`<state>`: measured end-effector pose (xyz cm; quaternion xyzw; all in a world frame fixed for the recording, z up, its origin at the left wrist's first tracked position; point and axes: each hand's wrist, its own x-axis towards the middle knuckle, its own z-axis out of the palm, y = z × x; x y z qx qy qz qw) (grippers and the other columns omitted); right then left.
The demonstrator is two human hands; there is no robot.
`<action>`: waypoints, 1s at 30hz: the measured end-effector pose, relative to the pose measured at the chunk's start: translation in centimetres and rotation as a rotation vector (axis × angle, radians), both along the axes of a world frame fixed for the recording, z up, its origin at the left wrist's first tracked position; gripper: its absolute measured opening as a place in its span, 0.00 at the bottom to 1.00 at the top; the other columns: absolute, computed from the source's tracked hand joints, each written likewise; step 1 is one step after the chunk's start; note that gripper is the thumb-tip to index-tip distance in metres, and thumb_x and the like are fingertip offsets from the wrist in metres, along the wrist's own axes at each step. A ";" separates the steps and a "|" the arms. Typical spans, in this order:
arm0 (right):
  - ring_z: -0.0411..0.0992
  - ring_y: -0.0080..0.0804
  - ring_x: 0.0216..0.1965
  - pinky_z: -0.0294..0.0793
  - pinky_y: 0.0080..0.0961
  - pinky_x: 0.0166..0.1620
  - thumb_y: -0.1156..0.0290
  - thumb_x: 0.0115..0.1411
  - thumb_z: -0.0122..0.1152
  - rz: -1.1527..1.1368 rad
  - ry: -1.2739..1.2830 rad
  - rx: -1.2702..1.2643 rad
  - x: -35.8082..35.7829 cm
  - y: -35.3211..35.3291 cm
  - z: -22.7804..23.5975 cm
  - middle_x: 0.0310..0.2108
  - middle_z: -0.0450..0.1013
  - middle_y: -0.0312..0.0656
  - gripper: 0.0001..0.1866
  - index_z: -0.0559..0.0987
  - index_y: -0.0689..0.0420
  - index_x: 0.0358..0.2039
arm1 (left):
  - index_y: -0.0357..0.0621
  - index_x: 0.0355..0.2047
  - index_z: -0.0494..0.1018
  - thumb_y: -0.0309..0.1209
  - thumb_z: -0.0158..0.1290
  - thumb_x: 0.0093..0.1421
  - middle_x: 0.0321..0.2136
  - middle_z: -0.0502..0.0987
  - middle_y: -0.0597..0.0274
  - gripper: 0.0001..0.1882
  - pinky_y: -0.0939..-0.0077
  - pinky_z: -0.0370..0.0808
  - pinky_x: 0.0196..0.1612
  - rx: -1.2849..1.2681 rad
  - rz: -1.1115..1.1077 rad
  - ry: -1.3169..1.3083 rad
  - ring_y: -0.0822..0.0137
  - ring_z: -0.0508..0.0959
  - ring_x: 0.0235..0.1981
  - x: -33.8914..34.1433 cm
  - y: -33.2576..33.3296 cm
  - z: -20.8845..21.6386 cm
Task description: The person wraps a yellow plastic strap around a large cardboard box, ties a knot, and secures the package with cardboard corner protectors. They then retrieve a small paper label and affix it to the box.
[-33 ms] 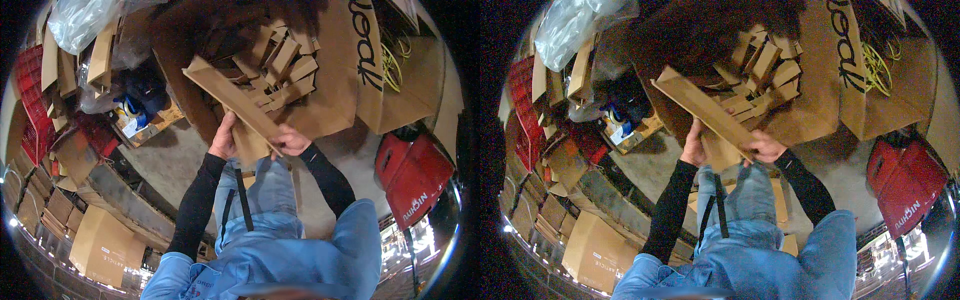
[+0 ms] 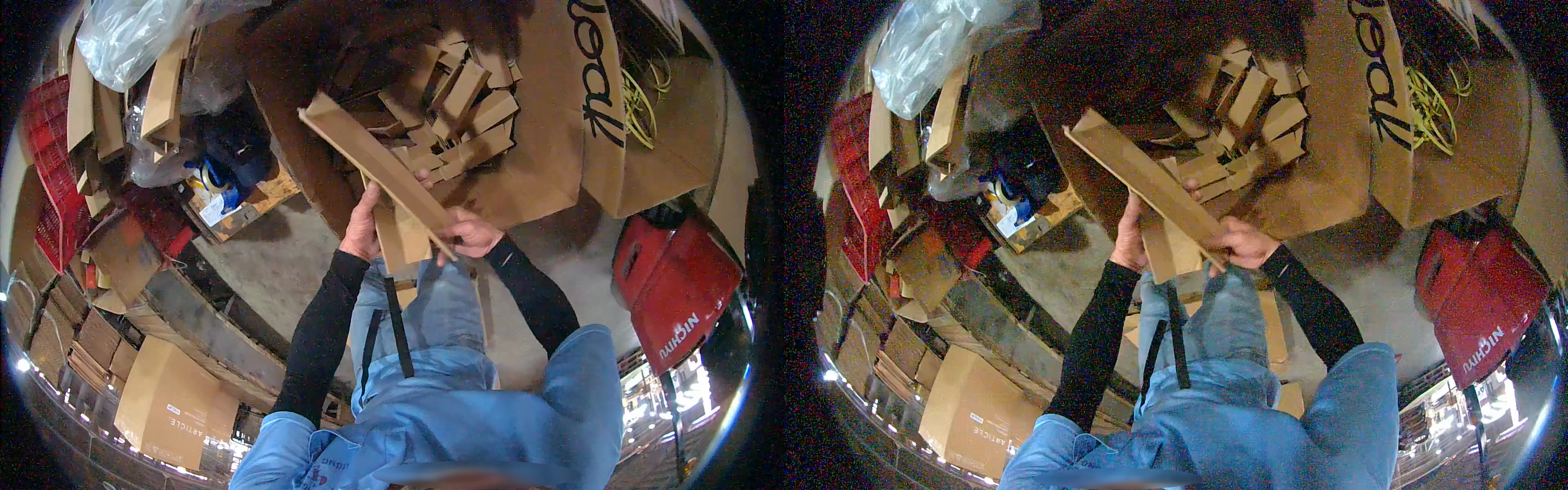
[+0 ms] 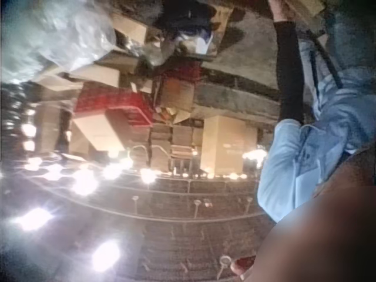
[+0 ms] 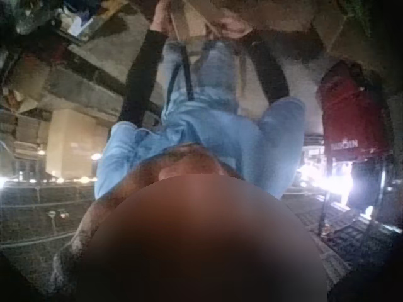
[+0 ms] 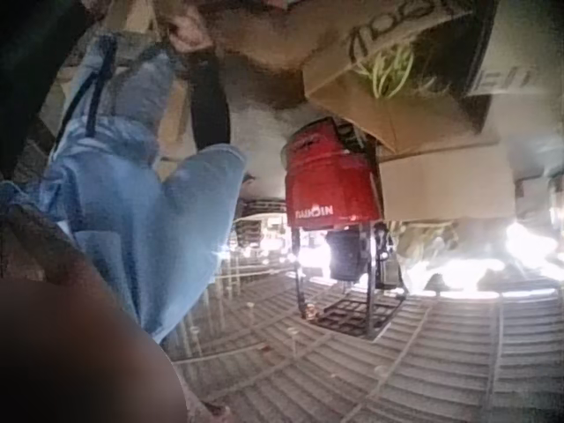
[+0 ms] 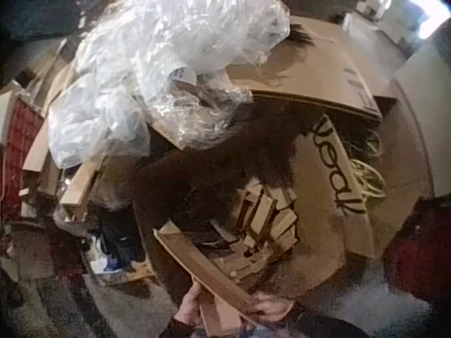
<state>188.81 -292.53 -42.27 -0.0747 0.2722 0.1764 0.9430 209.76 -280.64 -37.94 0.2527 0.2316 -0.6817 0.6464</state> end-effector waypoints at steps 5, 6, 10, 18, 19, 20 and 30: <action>0.75 0.30 0.45 0.83 0.32 0.38 0.70 0.64 0.58 0.051 0.108 -0.271 3.3 5.8 0.5 0.47 0.76 0.38 0.18 0.74 0.61 0.54 | 0.45 0.64 0.55 0.50 0.59 0.59 0.55 0.70 0.56 0.40 0.56 0.73 0.58 0.270 -0.021 -0.521 0.56 0.72 0.57 0.1 2.3 0.4; 0.75 0.29 0.46 0.83 0.32 0.38 0.70 0.64 0.57 0.133 0.122 -0.326 3.9 6.2 0.9 0.48 0.76 0.38 0.18 0.74 0.61 0.54 | 0.46 0.64 0.57 0.54 0.58 0.58 0.57 0.70 0.55 0.41 0.55 0.73 0.58 0.258 -0.055 -0.679 0.56 0.72 0.58 0.2 2.7 0.5; 0.76 0.28 0.41 0.82 0.27 0.35 0.71 0.62 0.58 0.306 -0.059 -0.266 5.5 4.9 1.9 0.45 0.76 0.40 0.19 0.74 0.64 0.53 | 0.43 0.65 0.56 0.56 0.65 0.49 0.59 0.68 0.52 0.51 0.56 0.71 0.60 0.303 -0.150 -0.469 0.54 0.71 0.59 2.2 4.3 0.9; 0.77 0.28 0.39 0.81 0.29 0.35 0.66 0.62 0.59 0.826 -0.543 -0.242 7.5 0.0 -0.6 0.40 0.77 0.39 0.19 0.75 0.61 0.51 | 0.38 0.56 0.64 0.58 0.62 0.47 0.47 0.73 0.52 0.45 0.53 0.75 0.54 0.060 -0.173 -0.230 0.52 0.76 0.49 2.3 4.6 1.5; 0.76 0.29 0.40 0.79 0.27 0.38 0.61 0.62 0.62 0.869 -0.581 -0.491 9.0 -1.1 -2.6 0.44 0.76 0.38 0.23 0.73 0.60 0.54 | 0.38 0.54 0.65 0.57 0.61 0.47 0.44 0.74 0.53 0.43 0.54 0.76 0.52 0.046 -0.093 -0.161 0.54 0.77 0.46 2.1 4.6 1.5; 0.72 0.25 0.39 0.74 0.22 0.41 0.54 0.62 0.63 0.649 -0.339 -0.607 9.4 -2.9 -4.4 0.39 0.73 0.36 0.28 0.71 0.61 0.54 | 0.38 0.48 0.66 0.56 0.61 0.48 0.36 0.74 0.55 0.38 0.59 0.79 0.42 0.277 -0.005 -0.283 0.58 0.78 0.37 1.3 4.4 1.3; 0.56 0.53 0.63 0.59 0.49 0.63 0.55 0.46 0.74 0.108 1.002 -1.621 13.1 -10.5 -23.9 0.60 0.61 0.60 0.44 0.65 0.63 0.59 | 0.36 0.44 0.67 0.48 0.63 0.51 0.33 0.76 0.58 0.31 0.70 0.78 0.34 0.591 -0.249 -0.947 0.65 0.79 0.32 -3.6 6.5 -0.2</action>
